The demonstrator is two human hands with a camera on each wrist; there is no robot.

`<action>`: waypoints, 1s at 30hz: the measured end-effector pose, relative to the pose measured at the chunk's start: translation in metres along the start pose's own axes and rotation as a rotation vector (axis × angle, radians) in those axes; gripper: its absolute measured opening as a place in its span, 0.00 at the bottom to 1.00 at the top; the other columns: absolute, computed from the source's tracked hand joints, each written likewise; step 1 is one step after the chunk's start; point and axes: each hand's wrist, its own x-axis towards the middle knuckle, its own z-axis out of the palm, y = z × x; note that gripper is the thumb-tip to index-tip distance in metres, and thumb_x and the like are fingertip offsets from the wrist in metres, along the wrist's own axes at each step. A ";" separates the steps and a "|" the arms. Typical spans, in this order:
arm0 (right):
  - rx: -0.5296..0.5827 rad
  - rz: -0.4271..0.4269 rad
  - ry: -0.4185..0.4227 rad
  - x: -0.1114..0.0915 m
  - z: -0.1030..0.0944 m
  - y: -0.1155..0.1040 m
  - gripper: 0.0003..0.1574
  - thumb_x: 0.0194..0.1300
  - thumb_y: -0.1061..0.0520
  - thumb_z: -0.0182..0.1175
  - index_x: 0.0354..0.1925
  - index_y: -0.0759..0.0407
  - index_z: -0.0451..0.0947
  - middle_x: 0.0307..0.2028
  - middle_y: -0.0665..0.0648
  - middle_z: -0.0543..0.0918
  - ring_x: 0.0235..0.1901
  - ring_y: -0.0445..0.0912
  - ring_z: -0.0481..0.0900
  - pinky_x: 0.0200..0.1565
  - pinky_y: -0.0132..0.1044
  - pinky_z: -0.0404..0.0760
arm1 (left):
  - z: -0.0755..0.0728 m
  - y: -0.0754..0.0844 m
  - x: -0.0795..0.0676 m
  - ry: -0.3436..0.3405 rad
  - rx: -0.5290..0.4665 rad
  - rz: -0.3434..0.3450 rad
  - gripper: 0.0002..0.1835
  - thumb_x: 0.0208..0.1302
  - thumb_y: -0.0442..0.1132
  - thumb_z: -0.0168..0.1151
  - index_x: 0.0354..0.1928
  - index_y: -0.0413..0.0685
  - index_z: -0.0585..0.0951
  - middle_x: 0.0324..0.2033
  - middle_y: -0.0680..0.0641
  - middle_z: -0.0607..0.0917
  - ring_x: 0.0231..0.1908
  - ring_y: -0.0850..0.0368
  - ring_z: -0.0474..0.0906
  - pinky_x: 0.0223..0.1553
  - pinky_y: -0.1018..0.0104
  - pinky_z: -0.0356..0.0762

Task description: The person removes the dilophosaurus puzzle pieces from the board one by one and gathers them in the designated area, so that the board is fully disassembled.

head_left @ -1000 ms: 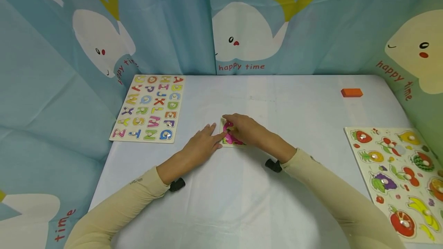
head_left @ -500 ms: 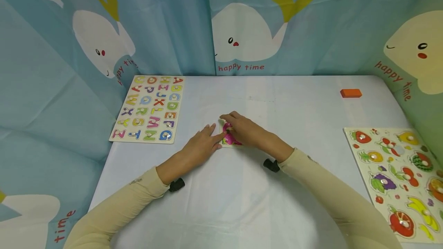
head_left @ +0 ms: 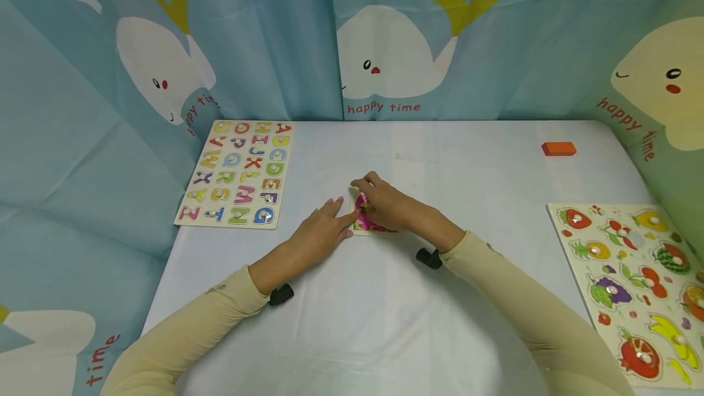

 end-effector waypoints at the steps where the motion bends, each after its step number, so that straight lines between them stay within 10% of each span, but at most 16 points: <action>1: 0.003 0.007 -0.007 0.000 0.000 0.000 0.37 0.73 0.66 0.64 0.75 0.66 0.64 0.63 0.67 0.70 0.53 0.55 0.79 0.60 0.47 0.83 | 0.000 0.000 0.000 -0.001 0.003 0.000 0.24 0.80 0.48 0.59 0.74 0.53 0.77 0.75 0.30 0.69 0.73 0.29 0.68 0.65 0.33 0.74; 30: -0.215 0.011 0.096 -0.003 0.008 -0.012 0.32 0.71 0.67 0.67 0.70 0.71 0.72 0.58 0.68 0.83 0.57 0.60 0.85 0.63 0.49 0.82 | 0.000 0.001 -0.001 -0.012 -0.015 -0.015 0.25 0.81 0.47 0.59 0.75 0.53 0.76 0.76 0.30 0.68 0.74 0.30 0.66 0.66 0.32 0.73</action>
